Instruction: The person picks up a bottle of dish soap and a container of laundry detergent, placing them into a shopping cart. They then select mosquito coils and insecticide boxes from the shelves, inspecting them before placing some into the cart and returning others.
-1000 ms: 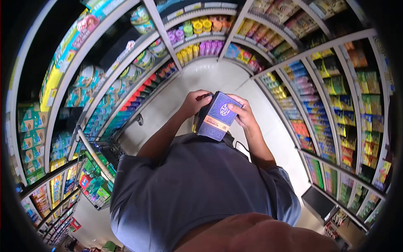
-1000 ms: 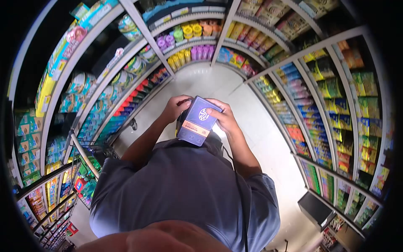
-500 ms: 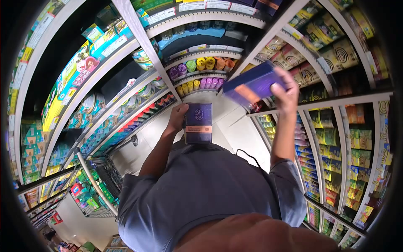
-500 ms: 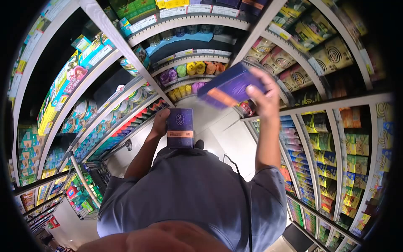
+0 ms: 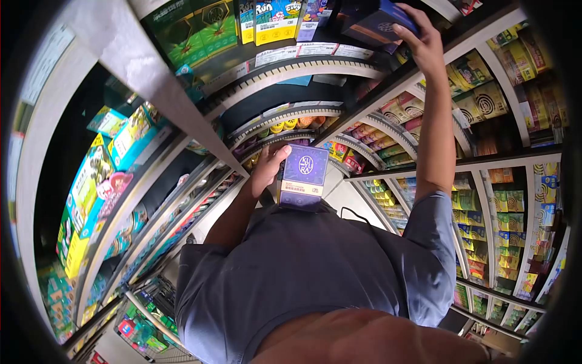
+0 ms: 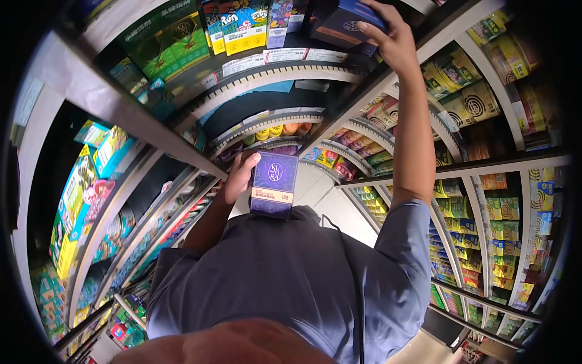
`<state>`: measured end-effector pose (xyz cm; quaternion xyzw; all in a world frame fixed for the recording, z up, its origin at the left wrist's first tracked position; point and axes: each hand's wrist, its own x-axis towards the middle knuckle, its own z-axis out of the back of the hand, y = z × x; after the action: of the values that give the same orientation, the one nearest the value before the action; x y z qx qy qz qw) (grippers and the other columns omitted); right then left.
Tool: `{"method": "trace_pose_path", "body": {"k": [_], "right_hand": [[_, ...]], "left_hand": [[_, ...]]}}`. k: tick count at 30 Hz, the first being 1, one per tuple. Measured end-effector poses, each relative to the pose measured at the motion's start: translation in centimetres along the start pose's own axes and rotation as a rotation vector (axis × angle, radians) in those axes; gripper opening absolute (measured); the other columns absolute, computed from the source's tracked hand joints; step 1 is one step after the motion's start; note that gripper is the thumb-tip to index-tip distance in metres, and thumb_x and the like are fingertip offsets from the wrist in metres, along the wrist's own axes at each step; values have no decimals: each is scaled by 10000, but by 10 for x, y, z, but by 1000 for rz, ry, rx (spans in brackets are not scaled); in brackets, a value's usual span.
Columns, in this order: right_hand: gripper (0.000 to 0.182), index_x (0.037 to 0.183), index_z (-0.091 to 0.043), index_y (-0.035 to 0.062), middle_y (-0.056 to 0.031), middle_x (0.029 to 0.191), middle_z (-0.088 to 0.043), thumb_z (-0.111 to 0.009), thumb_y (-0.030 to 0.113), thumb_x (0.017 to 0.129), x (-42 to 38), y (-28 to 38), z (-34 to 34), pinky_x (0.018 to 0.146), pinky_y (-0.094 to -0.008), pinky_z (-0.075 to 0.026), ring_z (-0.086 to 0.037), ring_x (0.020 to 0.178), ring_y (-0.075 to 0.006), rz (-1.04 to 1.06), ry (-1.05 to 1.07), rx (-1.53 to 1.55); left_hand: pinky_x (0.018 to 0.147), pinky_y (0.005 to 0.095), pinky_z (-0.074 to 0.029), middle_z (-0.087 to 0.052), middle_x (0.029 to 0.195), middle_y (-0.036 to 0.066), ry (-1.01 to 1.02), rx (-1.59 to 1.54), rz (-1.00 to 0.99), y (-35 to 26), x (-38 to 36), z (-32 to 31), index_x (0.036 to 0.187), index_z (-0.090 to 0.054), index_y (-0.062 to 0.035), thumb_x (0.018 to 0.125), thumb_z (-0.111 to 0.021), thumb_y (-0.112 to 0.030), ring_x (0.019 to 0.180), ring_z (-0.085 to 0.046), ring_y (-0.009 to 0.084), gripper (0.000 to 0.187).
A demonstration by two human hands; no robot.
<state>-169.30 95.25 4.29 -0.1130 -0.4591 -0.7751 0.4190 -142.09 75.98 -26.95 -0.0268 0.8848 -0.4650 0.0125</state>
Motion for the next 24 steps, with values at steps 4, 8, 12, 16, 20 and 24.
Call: {"method": "trace_pose_path", "body": {"k": [4,8,12,16,20,24], "right_hand": [[456,1225,-634,-14,-95,1152,-642,-774,42,794,22,-22,-17,949,-327,-473,-594,1080,-195,-24,6,-79],[427,1228,-626,-48,-111,1105,-696,-733,-17,816,36,-23,-29,915,-323,-499,-626,1012,-183,-136,126,-80],[443,1269,-608,-52,-152,1124,-709,-695,-32,835,40,-39,-33,924,-326,-494,-631,1034,-204,-126,182,-65],[469,1278,-601,-54,-252,1111,-696,-711,35,831,46,-41,-26,899,-358,-506,-666,1028,-288,50,219,-281],[528,1228,-635,-52,-296,1063,-681,-760,274,832,47,-30,-29,875,-421,-520,-668,986,-407,28,216,-526],[615,1159,-674,-46,-291,1029,-683,-748,468,829,51,-16,-58,885,-461,-519,-643,983,-446,-85,159,-607]], "left_hand": [[888,296,-497,-698,1071,64,10,2,-13,-16,18,3,1185,-661,20,985,-603,-233,969,-629,125,328],[836,285,-504,-697,1033,69,-9,38,-56,-9,36,9,1135,-674,28,985,-599,-263,916,-628,118,336],[826,278,-500,-693,1021,68,-3,10,-52,-4,49,1,1130,-667,34,983,-597,-279,906,-624,116,353],[814,274,-499,-689,1007,63,-23,-13,-87,-2,62,-5,1135,-657,38,996,-569,-283,892,-619,110,361],[810,276,-505,-693,997,66,-33,-33,-48,0,69,-5,1130,-658,42,991,-575,-266,879,-627,113,348],[807,280,-512,-699,985,71,-21,-39,-20,1,71,-2,1131,-662,48,980,-592,-263,868,-635,119,352]]}}
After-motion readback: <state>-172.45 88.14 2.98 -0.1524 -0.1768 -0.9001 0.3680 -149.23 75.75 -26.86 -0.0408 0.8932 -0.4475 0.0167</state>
